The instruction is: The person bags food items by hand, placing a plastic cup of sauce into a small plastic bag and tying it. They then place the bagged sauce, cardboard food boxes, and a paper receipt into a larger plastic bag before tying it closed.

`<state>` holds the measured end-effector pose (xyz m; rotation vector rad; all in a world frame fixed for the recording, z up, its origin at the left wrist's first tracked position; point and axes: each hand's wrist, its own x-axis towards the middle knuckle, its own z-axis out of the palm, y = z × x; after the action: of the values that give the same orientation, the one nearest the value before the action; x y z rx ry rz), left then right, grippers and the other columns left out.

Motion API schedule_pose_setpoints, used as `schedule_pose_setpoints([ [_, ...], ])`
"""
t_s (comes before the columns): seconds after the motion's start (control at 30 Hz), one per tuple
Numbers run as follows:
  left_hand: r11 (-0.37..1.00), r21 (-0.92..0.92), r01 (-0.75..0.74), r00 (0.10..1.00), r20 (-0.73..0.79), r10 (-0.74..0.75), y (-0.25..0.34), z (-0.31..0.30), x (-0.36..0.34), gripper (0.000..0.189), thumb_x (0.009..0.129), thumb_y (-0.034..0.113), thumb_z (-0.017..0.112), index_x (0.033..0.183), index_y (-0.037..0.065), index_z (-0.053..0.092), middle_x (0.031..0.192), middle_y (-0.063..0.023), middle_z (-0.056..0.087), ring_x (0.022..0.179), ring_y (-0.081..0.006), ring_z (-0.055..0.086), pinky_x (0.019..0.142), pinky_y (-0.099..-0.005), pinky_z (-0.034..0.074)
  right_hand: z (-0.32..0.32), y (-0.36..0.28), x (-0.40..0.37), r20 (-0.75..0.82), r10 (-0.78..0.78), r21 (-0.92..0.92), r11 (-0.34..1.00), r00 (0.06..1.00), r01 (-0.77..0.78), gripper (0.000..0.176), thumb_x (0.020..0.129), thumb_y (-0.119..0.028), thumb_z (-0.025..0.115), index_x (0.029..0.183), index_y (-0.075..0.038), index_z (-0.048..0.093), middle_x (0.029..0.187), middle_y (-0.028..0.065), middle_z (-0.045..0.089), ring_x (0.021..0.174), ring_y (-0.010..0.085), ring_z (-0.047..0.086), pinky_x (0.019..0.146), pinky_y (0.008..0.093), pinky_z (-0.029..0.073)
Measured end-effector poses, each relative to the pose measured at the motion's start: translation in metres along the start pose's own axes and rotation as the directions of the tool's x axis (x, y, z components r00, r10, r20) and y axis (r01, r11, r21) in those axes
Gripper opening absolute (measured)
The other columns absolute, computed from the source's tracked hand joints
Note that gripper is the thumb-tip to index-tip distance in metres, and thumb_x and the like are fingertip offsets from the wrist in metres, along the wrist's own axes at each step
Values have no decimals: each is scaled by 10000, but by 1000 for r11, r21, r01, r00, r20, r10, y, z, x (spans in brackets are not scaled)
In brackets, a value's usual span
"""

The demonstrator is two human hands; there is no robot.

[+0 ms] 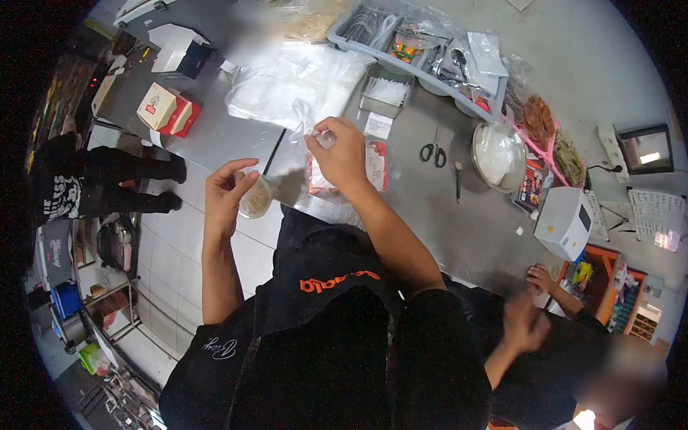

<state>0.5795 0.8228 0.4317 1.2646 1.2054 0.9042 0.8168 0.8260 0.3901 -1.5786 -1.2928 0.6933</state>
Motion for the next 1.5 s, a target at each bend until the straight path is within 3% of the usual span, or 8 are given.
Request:
schedule_pose_setpoints([
  [0.03,1000,-19,6,1000,4,-5,-5,6,2,223,858,65,801,1081,60,791,644,116,368,595,-11,308,547,-220,234,-2,-3,0,1,38,62,997,999,-38,162,799,-107,781,884,-26,668,801,92,659,787,211,664,760,344,523],
  [0.13,992,123,29,998,46,-34,-3,23,5,239,865,75,798,1103,70,788,648,113,385,589,-13,301,535,-222,228,-10,-8,-2,-102,-45,63,997,994,52,196,834,-78,779,982,-11,670,859,34,664,813,101,600,768,279,491],
  [0.37,931,341,-130,991,51,120,8,69,23,301,795,201,848,1069,89,797,582,51,347,551,-57,335,509,-267,265,-30,-6,-14,229,-21,214,976,973,-30,123,919,-17,665,1035,-3,630,907,28,666,877,93,607,813,269,486],
  [0.5,939,307,-152,987,94,129,-6,77,37,165,822,159,799,936,40,781,550,55,356,526,-54,313,490,-274,264,-50,-16,-20,196,-44,248,969,980,-6,124,930,-11,649,1049,-5,612,917,24,670,888,82,611,809,270,484],
  [0.73,899,342,-274,961,67,268,12,95,41,190,829,66,741,1017,44,754,578,72,367,547,-40,344,514,-242,283,-69,-7,-22,222,10,382,919,975,-97,104,970,-56,642,1055,-6,606,915,33,672,891,86,622,792,268,478],
  [0.83,971,68,-230,942,266,205,25,96,42,229,818,32,730,1047,35,737,623,79,386,585,-36,349,539,-232,287,-70,5,-19,212,-67,409,912,975,-26,115,973,-79,648,1052,-5,613,913,35,660,869,99,597,796,276,473],
  [1.0,979,-19,-201,916,352,195,-17,95,67,211,830,11,723,1040,18,732,654,86,388,606,-33,340,549,-218,277,-68,7,-16,189,-236,345,925,953,161,112,994,-113,628,1046,-14,619,888,7,608,829,104,528,778,283,452],
  [1.5,769,451,-454,883,114,454,10,114,53,131,773,41,778,856,22,679,644,-82,508,549,-174,450,523,-327,377,-90,4,-24,416,113,321,910,902,-262,176,1011,-186,657,1041,-13,648,901,-38,601,873,57,515,772,232,422],
])
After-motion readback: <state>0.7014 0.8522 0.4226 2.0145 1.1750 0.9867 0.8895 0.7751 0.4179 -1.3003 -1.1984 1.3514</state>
